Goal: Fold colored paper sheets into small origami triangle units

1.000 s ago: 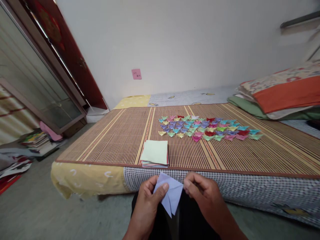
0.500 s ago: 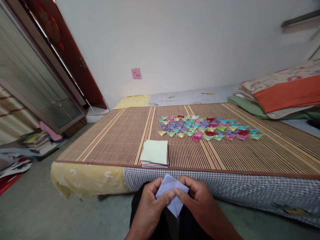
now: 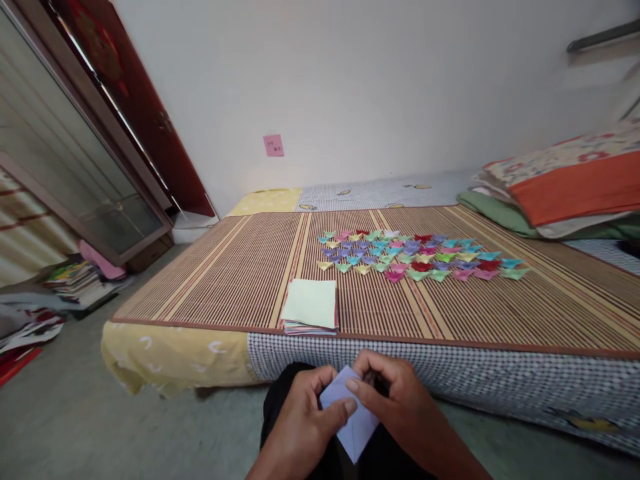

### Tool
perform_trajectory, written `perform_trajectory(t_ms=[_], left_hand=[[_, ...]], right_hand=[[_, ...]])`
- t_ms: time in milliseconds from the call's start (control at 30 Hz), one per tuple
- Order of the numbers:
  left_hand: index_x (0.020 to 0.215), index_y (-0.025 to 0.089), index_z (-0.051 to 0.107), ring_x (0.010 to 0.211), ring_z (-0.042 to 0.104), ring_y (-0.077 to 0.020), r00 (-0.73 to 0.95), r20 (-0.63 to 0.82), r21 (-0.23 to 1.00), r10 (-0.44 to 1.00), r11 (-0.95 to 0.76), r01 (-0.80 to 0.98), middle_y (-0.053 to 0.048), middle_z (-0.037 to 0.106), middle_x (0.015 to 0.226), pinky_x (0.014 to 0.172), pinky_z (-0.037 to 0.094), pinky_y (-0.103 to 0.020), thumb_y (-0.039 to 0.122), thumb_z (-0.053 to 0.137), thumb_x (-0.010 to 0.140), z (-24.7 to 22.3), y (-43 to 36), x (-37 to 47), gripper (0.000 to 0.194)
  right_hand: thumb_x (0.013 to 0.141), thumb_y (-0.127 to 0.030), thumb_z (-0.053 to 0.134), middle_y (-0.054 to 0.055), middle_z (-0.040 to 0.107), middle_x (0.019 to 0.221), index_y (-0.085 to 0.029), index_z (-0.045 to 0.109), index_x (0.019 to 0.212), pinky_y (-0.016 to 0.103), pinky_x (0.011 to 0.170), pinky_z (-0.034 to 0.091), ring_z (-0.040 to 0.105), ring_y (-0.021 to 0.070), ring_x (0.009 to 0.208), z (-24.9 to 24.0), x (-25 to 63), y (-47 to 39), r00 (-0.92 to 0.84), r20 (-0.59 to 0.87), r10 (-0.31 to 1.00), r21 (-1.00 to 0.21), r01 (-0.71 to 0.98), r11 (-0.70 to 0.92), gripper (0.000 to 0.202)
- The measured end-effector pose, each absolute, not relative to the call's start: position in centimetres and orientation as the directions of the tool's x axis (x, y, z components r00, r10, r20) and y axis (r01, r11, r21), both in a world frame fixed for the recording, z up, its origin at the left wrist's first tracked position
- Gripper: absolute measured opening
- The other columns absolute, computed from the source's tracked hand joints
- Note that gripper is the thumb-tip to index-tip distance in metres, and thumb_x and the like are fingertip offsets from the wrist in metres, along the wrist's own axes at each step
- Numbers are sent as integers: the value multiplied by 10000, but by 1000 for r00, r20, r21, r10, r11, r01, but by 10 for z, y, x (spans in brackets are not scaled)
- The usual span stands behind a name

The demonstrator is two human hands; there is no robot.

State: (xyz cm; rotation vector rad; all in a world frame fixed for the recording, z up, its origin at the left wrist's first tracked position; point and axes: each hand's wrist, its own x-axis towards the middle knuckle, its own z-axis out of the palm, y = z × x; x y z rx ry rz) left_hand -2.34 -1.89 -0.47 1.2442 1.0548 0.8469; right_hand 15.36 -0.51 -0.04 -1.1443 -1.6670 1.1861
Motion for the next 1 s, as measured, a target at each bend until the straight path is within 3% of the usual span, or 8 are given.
perform_trajectory(t_ms=[200, 467, 600, 700, 800, 900, 967, 1000], left_hand=[[665, 168, 543, 599, 317, -116, 288, -188, 981, 939, 168, 93, 34, 404, 633, 534, 251, -248, 387, 744, 787, -4, -18, -22, 321], [703, 156, 623, 639, 378, -130, 346, -166, 986, 924, 153, 65, 18, 459, 671, 578, 306, -237, 419, 738, 818, -5, -19, -29, 309], [680, 149, 624, 591, 365, -114, 293, -194, 979, 936, 203, -1, 26, 457, 625, 550, 288, -230, 484, 755, 808, -4, -13, -36, 382], [638, 148, 603, 564, 379, -100, 147, -167, 974, 975, 186, -127, 33, 481, 588, 550, 308, -219, 500, 792, 779, -5, -4, -45, 424], [776, 143, 689, 617, 496, -110, 129, -120, 959, 984, 148, -242, 3, 601, 664, 604, 382, -213, 463, 831, 763, -11, -1, -46, 350], [972, 140, 727, 696, 625, -148, 291, -82, 932, 953, 177, -318, -73, 718, 855, 605, 438, -215, 458, 927, 629, -18, -8, -34, 508], [1082, 146, 720, 668, 661, -131, 297, -85, 919, 951, 190, -345, -92, 737, 946, 559, 433, -192, 400, 897, 705, -21, -14, -22, 487], [1089, 136, 715, 583, 647, -102, 294, -84, 910, 952, 194, -366, -85, 743, 880, 526, 416, -180, 401, 829, 798, -21, -17, -17, 410]], right_hand=[[884, -308, 550, -53, 415, 602, -217, 464, 657, 268, 553, 313, 414, 131, 581, -5, 148, -7, -232, 104, 967, -943, 287, 170, 260], [899, -346, 575, -56, 422, 626, -200, 546, 732, 258, 549, 311, 402, 128, 596, -1, 152, -5, -321, 56, 946, -977, 176, 117, 224], [930, -361, 563, -59, 387, 629, -208, 502, 710, 255, 546, 294, 379, 125, 600, -2, 158, -5, -299, 69, 952, -973, 191, 130, 275], [939, -381, 570, -62, 380, 621, -208, 494, 696, 250, 536, 291, 365, 120, 586, -6, 163, -2, -287, 49, 957, -986, 141, 92, 308], [921, -454, 615, -54, 452, 615, -203, 528, 703, 243, 524, 326, 397, 114, 552, -12, 162, 3, -203, 50, 978, -999, 3, 51, 344], [877, -506, 681, -27, 557, 640, -190, 584, 741, 244, 536, 389, 467, 116, 539, -19, 156, 7, -78, 65, 995, -994, -96, 57, 357], [854, -511, 715, -6, 612, 666, -180, 616, 769, 248, 558, 428, 518, 125, 556, -24, 152, 8, -60, 67, 996, -989, -133, 59, 356], [851, -507, 725, 6, 635, 684, -176, 625, 778, 251, 574, 446, 542, 131, 573, -26, 149, 8, -66, 67, 996, -988, -146, 57, 353]])
